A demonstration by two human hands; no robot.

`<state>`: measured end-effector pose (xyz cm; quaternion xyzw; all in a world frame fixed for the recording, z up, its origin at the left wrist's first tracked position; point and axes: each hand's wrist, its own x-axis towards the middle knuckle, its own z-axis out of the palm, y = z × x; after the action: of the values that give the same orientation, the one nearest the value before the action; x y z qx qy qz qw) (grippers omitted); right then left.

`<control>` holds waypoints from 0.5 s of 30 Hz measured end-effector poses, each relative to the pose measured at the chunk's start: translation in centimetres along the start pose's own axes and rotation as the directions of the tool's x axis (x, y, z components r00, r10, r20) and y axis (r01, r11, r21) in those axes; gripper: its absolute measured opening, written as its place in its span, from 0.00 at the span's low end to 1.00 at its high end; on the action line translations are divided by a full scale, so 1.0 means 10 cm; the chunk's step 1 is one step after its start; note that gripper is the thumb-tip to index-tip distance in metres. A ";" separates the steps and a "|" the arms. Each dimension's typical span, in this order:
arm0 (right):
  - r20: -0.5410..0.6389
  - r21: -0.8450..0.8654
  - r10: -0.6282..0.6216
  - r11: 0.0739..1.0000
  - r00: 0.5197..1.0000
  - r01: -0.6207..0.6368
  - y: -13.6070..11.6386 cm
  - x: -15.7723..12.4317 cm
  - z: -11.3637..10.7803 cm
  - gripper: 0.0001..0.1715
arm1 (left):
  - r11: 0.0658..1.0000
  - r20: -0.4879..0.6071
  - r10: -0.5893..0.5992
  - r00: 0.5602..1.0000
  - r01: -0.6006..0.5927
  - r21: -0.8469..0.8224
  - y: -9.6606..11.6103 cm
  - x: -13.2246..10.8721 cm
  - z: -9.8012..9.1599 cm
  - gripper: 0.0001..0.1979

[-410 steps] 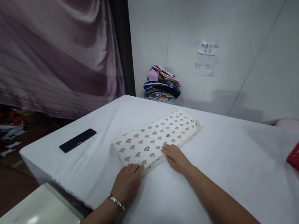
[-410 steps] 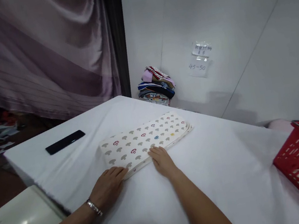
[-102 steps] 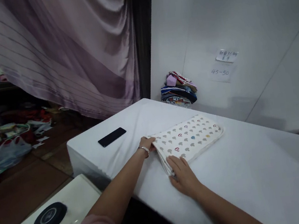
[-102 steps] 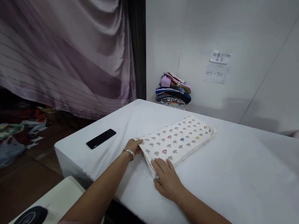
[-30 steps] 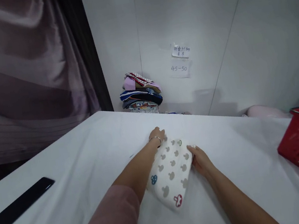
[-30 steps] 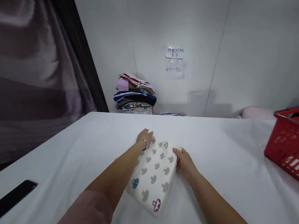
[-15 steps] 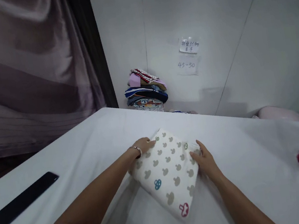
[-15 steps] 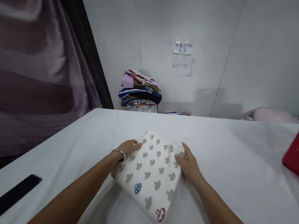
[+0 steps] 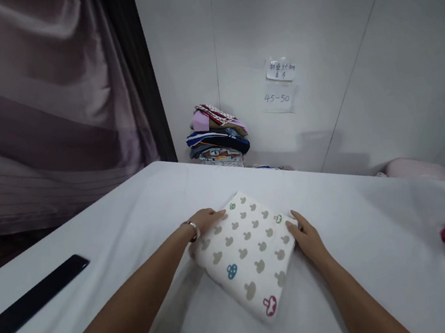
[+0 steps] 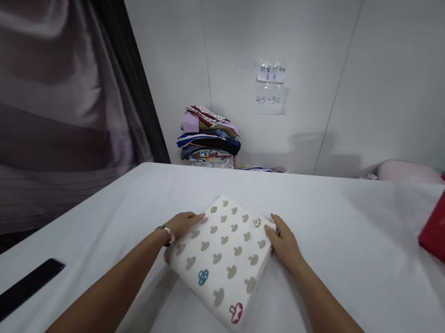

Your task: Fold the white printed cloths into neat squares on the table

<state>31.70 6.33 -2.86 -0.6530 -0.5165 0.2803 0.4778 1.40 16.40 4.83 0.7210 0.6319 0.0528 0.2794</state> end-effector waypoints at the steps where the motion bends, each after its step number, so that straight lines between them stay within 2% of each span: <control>1: 0.024 0.002 0.008 1.000 1.000 -0.008 0.00 0.00 0.00 0.34 | 0.999 0.006 -0.013 1.000 0.013 -0.030 -0.05 -0.10 -0.01 0.30; 4: 0.050 -0.020 -0.006 1.000 0.999 0.007 0.00 0.02 -0.02 0.33 | 0.991 0.013 -0.048 0.999 0.049 -0.125 -0.22 -0.35 0.05 0.32; 6: 0.045 -0.036 -0.015 0.999 0.999 0.016 -0.01 0.04 -0.03 0.32 | 0.979 0.008 -0.046 0.999 0.046 -0.200 -0.30 -0.40 0.11 0.31; 9: 0.085 -0.042 0.037 0.999 0.996 -0.034 -0.11 0.03 -0.10 0.34 | 0.972 -0.062 0.007 0.998 -0.021 -0.235 -0.27 -0.25 0.06 0.26; 11: 0.213 -0.048 0.109 0.994 0.971 -0.101 -0.22 -0.01 -0.18 0.39 | 0.985 -0.140 0.071 0.988 -0.091 -0.145 -0.16 -0.03 -0.08 0.23; 12: 0.318 -0.051 0.143 0.990 0.937 -0.134 -0.28 -0.04 -0.22 0.42 | 0.989 -0.169 0.107 0.980 -0.122 -0.078 -0.08 0.10 -0.15 0.21; 13: 0.435 -0.055 0.172 0.985 0.884 -0.165 -0.34 -0.07 -0.26 0.46 | 0.987 -0.189 0.150 0.971 -0.157 -0.023 0.01 0.23 -0.22 0.20; 15: 0.625 -0.063 0.201 0.976 0.755 -0.208 -0.43 -0.11 -0.33 0.52 | 0.983 -0.195 0.184 0.963 -0.184 0.021 0.17 0.45 -0.28 0.18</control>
<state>32.43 4.22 2.15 -0.5721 -0.5702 0.5347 0.2485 2.59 21.49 6.75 0.7682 0.5868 0.1485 0.2083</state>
